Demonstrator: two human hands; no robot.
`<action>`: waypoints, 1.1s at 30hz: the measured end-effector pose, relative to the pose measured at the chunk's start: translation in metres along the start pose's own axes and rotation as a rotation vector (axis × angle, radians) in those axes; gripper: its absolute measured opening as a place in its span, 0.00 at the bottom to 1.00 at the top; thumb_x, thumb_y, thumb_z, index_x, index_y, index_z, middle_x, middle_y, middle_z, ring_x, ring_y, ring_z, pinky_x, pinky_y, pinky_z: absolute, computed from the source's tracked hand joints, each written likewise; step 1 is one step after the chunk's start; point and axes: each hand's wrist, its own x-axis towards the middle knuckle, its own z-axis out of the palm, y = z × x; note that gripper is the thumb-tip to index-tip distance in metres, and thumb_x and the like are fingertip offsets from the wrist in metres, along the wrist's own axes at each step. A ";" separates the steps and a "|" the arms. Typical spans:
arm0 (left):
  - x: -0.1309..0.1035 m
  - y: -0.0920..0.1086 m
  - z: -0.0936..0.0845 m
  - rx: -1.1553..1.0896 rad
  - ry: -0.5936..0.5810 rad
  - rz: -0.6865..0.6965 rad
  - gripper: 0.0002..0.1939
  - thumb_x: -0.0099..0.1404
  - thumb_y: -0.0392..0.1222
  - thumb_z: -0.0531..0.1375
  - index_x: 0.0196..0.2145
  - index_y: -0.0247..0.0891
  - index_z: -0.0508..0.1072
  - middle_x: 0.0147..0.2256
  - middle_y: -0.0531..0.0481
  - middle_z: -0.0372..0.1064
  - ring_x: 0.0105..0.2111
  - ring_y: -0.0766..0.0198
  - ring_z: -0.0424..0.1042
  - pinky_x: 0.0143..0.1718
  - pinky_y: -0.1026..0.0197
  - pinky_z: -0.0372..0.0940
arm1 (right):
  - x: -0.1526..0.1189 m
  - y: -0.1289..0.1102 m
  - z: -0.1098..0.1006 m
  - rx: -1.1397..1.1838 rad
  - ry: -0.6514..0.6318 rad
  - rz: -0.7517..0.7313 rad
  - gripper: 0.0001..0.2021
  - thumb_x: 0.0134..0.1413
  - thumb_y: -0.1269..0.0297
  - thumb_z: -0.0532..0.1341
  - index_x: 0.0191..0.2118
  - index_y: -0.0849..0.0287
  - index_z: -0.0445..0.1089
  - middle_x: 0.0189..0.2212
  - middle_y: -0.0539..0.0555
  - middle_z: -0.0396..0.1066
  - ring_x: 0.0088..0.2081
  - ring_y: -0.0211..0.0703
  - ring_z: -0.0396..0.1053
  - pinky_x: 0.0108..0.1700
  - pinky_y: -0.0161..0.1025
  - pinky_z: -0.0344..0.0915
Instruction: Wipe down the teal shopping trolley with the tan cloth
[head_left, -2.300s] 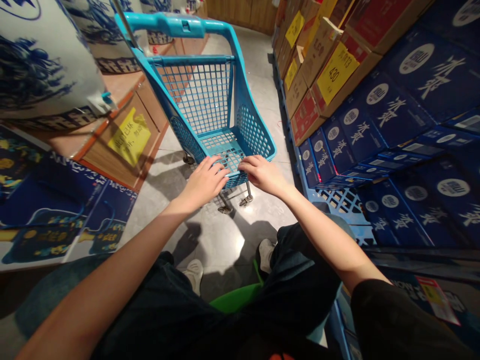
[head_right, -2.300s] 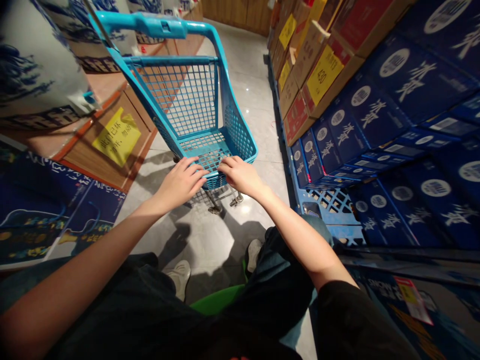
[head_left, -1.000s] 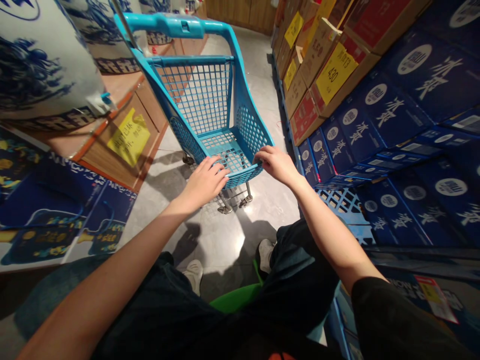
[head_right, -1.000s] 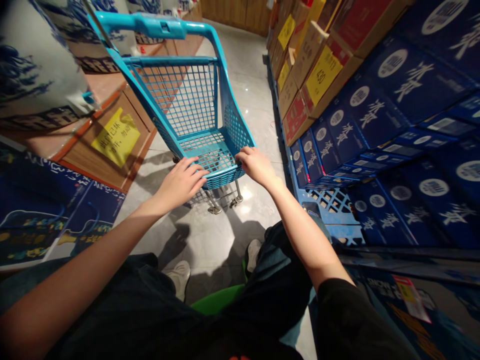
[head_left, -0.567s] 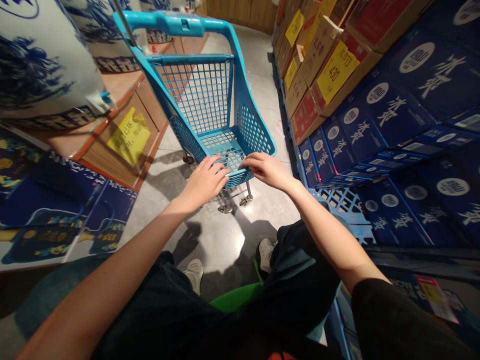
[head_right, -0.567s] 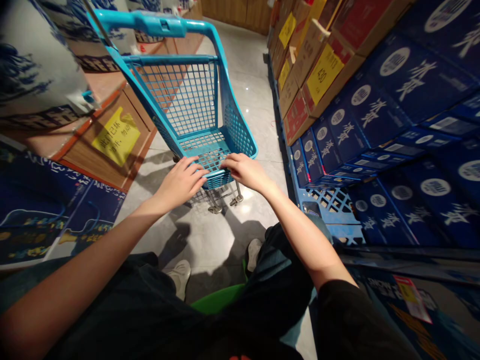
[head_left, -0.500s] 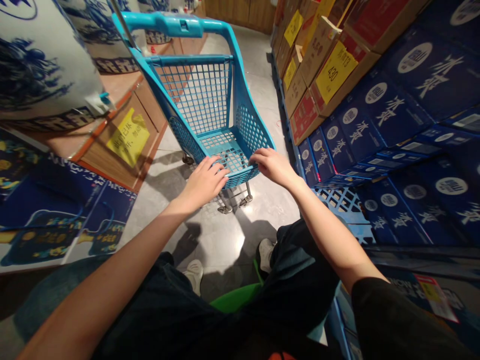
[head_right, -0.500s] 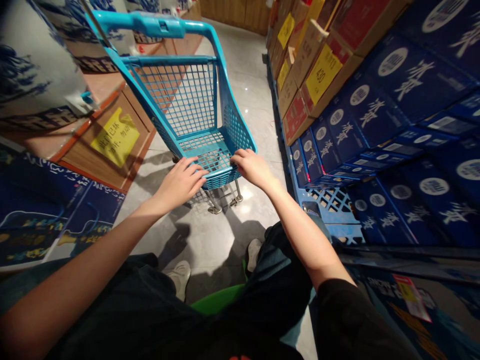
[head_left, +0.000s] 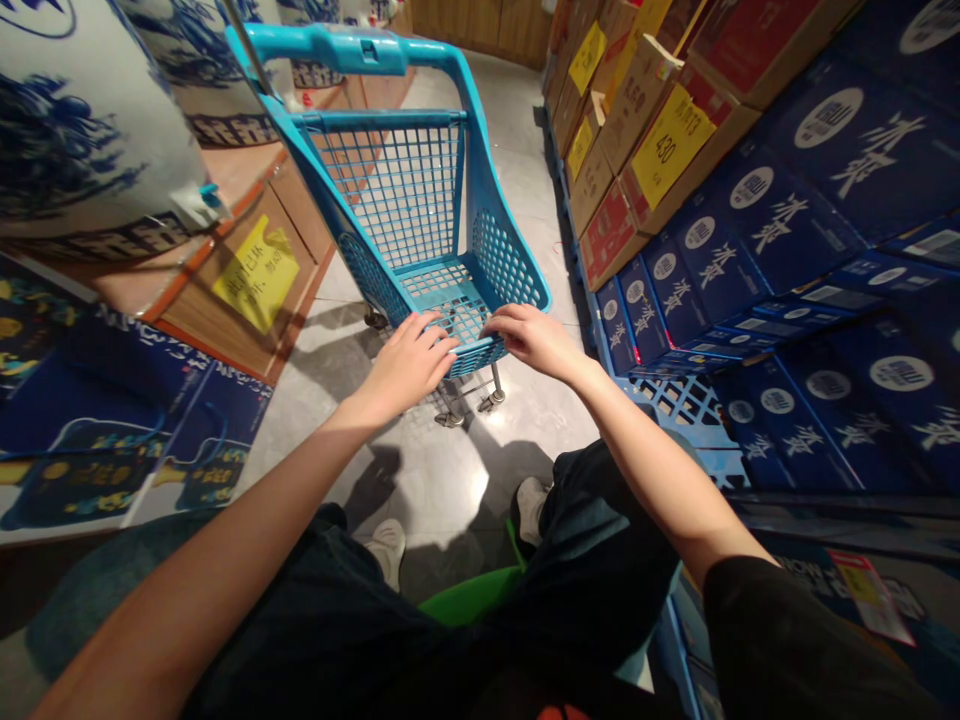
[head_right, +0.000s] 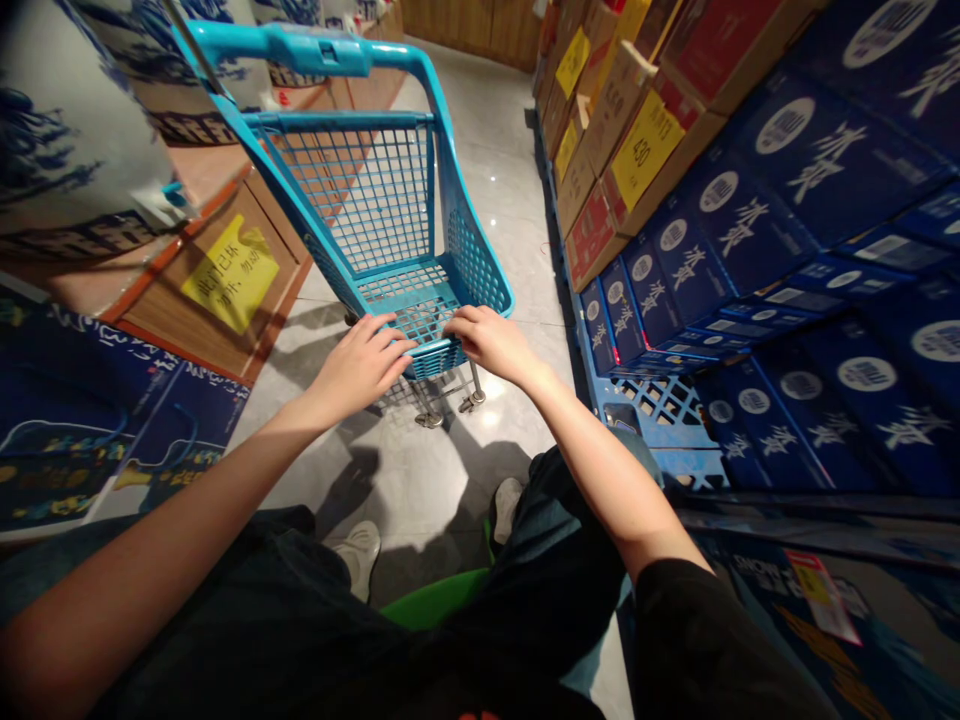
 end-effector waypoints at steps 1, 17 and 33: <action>0.000 0.000 0.000 0.001 0.000 0.004 0.21 0.80 0.42 0.53 0.55 0.37 0.84 0.52 0.34 0.81 0.69 0.38 0.68 0.72 0.27 0.64 | 0.000 0.006 -0.003 -0.014 0.005 0.046 0.21 0.69 0.77 0.56 0.58 0.53 0.79 0.59 0.59 0.77 0.55 0.53 0.71 0.51 0.44 0.69; 0.000 -0.001 0.001 0.000 0.007 0.002 0.20 0.80 0.42 0.54 0.55 0.37 0.84 0.52 0.35 0.82 0.69 0.39 0.69 0.72 0.27 0.64 | 0.001 0.006 -0.002 0.032 0.011 0.047 0.23 0.66 0.79 0.56 0.58 0.53 0.79 0.58 0.59 0.77 0.56 0.53 0.72 0.53 0.45 0.70; -0.001 -0.001 0.001 -0.023 0.013 -0.011 0.19 0.80 0.42 0.55 0.55 0.38 0.84 0.52 0.35 0.82 0.69 0.39 0.68 0.72 0.27 0.63 | 0.001 -0.005 -0.001 -0.022 -0.017 0.044 0.22 0.69 0.78 0.57 0.58 0.53 0.79 0.61 0.58 0.76 0.58 0.54 0.71 0.55 0.46 0.70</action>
